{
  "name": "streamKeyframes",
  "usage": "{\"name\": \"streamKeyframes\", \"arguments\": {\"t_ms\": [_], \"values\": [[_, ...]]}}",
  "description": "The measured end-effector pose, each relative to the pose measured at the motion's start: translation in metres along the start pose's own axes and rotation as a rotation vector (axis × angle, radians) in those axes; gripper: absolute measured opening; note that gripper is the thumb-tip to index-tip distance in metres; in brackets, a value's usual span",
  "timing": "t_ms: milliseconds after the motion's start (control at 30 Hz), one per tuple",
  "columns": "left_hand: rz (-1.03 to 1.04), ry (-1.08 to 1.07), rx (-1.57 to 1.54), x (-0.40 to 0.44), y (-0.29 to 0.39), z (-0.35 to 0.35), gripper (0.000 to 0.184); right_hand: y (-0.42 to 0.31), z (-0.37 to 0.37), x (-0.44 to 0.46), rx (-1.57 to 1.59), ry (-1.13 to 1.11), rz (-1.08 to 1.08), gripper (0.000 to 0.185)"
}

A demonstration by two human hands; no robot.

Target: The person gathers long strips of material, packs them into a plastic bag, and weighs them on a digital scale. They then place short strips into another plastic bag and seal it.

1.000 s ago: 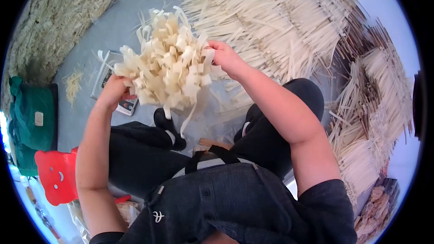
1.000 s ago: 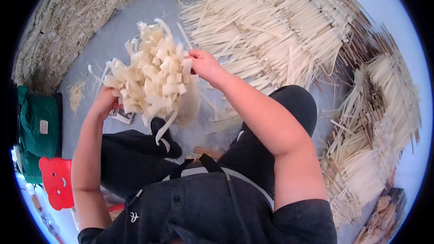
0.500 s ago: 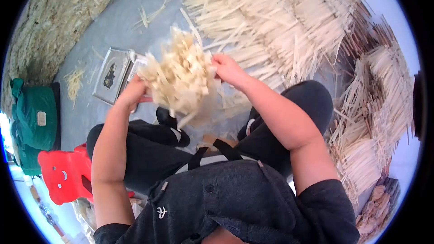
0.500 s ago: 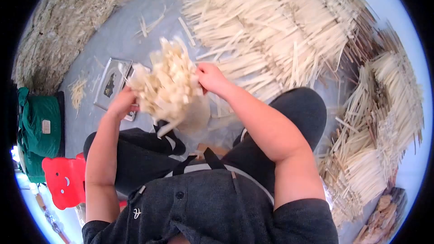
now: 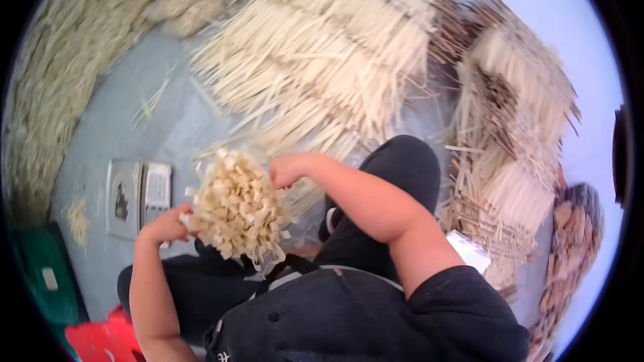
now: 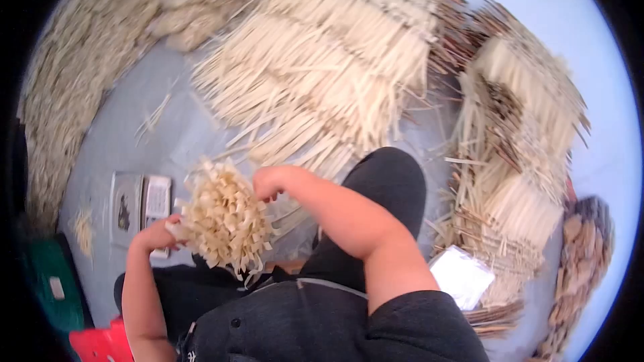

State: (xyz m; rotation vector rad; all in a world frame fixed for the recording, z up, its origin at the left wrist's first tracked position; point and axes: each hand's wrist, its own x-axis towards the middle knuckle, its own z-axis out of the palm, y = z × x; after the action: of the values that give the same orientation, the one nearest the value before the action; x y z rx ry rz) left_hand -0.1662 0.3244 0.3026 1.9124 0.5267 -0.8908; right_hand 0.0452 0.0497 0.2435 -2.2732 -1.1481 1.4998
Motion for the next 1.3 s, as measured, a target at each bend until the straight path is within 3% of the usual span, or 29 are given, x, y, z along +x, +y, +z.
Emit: {"name": "streamKeyframes", "arguments": {"t_ms": [33, 100, 167, 267, 333, 433, 567, 633, 667, 733, 767, 833, 967, 1033, 1100, 1167, 1200, 1233, 1267, 1300], "values": [[0.01, 0.007, 0.086, 0.003, -0.001, -0.005, 0.039, 0.005, -0.007, 0.009, -0.076, 0.037, 0.038, 0.033], [-0.011, -0.035, 0.177, 0.019, -0.021, -0.021, 0.032, 0.004, -0.008, 0.023, -0.055, 0.504, 0.059, 0.037], [0.011, -0.038, 0.125, 0.022, -0.002, -0.02, 0.032, -0.003, -0.008, 0.042, 0.632, 0.712, -0.102, 0.04], [0.052, 0.308, -0.244, 0.054, -0.003, -0.015, 0.025, -0.007, 0.005, 0.082, 0.827, 0.759, -0.273, 0.043], [0.049, 0.284, -0.304, 0.054, 0.016, -0.003, 0.025, -0.021, 0.013, 0.092, 1.074, 0.469, -0.329, 0.045], [0.015, 0.209, -0.404, 0.059, 0.018, 0.004, 0.026, -0.05, 0.036, 0.073, 1.157, 0.474, -0.47, 0.048], [0.068, 0.238, -0.247, 0.071, 0.004, 0.007, 0.026, -0.067, 0.061, 0.07, 1.184, 0.567, -0.483, 0.049], [0.104, 0.249, -0.233, 0.081, -0.008, 0.008, 0.026, -0.069, 0.064, 0.068, 1.031, 0.851, -0.734, 0.045], [0.101, 0.264, -0.227, 0.077, -0.005, 0.011, 0.026, -0.074, 0.063, 0.056, 1.037, 0.793, -0.743, 0.045], [0.116, 0.288, -0.132, 0.074, 0.0, 0.011, 0.03, -0.086, 0.049, 0.026, 0.785, 0.635, -0.472, 0.045], [0.134, 0.289, -0.042, 0.075, -0.001, 0.008, 0.033, -0.086, 0.048, 0.027, 0.777, 0.597, -0.483, 0.045], [0.111, 0.289, -0.119, 0.077, -0.007, 0.005, 0.036, -0.086, 0.056, 0.027, 0.476, 0.719, -0.552, 0.045], [0.078, 0.175, -0.253, 0.053, 0.005, 0.005, 0.039, -0.092, 0.056, 0.024, 0.511, 0.66, -0.574, 0.045], [0.086, 0.154, -0.243, 0.055, 0.001, 0.006, 0.043, -0.097, 0.055, 0.021, 0.499, 0.777, -0.522, 0.046], [0.1, 0.129, -0.234, 0.059, -0.004, 0.009, 0.046, -0.097, 0.05, 0.024, 0.429, 0.738, -0.574, 0.048], [0.184, 0.133, 0.079, 0.064, -0.007, 0.007, 0.053, -0.099, 0.043, 0.022, 0.361, 0.717, -0.613, 0.049], [0.203, 0.12, 0.095, 0.068, -0.015, 0.008, 0.053, -0.106, 0.037, 0.018, 0.355, 0.581, -0.513, 0.05], [0.366, 0.188, 0.19, 0.07, -0.028, 0.012, 0.052, -0.11, 0.031, 0.016, 0.35, 0.454, -0.405, 0.051], [0.541, 0.258, 0.282, 0.073, -0.035, 0.017, 0.051, -0.107, 0.038, 0.026, 0.358, 0.493, -0.468, 0.051], [0.517, 0.295, 0.199, 0.066, -0.031, 0.022, 0.049, -0.102, 0.043, 0.036, 0.356, 0.535, -0.53, 0.051]]}}
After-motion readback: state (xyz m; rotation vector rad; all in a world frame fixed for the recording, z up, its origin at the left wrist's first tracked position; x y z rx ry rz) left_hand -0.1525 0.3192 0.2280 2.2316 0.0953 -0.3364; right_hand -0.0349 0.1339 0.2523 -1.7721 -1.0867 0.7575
